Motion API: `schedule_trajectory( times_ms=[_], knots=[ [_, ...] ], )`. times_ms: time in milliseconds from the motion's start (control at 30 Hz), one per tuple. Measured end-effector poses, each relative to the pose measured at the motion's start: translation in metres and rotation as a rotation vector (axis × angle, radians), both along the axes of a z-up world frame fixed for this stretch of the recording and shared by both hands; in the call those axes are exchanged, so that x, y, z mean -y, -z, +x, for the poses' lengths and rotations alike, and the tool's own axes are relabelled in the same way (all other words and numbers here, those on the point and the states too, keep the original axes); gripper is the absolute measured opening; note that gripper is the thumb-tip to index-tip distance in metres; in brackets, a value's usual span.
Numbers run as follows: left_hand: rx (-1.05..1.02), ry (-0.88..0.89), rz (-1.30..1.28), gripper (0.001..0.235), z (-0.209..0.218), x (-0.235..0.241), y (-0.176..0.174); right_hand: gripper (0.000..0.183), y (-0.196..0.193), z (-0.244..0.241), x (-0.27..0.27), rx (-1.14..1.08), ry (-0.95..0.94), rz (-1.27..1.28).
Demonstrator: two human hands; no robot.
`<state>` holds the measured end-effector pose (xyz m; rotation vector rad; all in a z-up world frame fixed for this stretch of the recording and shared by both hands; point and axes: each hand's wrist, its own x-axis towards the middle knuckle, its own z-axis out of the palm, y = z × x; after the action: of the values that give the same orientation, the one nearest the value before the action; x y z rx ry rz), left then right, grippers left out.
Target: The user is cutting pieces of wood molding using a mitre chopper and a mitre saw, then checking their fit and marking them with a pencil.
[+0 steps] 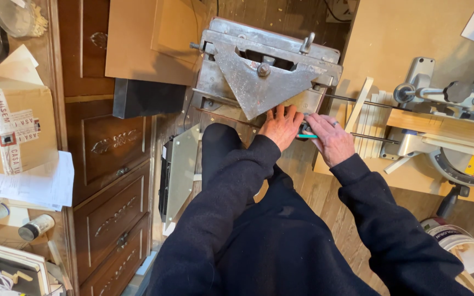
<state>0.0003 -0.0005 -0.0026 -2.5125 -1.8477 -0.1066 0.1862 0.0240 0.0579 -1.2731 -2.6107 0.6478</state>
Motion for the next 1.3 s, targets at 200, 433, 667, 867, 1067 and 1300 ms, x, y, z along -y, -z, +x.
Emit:
schedule_trajectory(
  times_ms=[200, 433, 667, 867, 1067, 1300],
  knots=[
    [-0.003, 0.001, -0.023, 0.021, 0.000, 0.001, 0.001, 0.057, 0.004, 0.001, 0.000, 0.008, 0.001, 0.013],
    [0.013, 0.006, -0.068, 0.022, 0.002, 0.001, 0.007, 0.058, 0.001, 0.000, -0.002, 0.003, -0.003, -0.009],
    [-0.016, 0.007, -0.052, 0.022, -0.001, 0.003, -0.003, 0.057, 0.002, 0.000, -0.001, -0.023, 0.002, -0.010],
    [-0.011, 0.033, -0.119, 0.022, -0.001, 0.000, -0.009, 0.057, 0.001, 0.000, 0.000, -0.013, 0.022, -0.003],
    [0.009, 0.007, -0.036, 0.020, 0.002, -0.008, 0.006, 0.060, 0.010, 0.004, -0.002, -0.019, 0.036, -0.013],
    [0.072, -0.016, -0.044, 0.019, 0.004, 0.000, 0.013, 0.061, 0.009, 0.005, -0.001, -0.071, -0.001, -0.041]
  ],
)
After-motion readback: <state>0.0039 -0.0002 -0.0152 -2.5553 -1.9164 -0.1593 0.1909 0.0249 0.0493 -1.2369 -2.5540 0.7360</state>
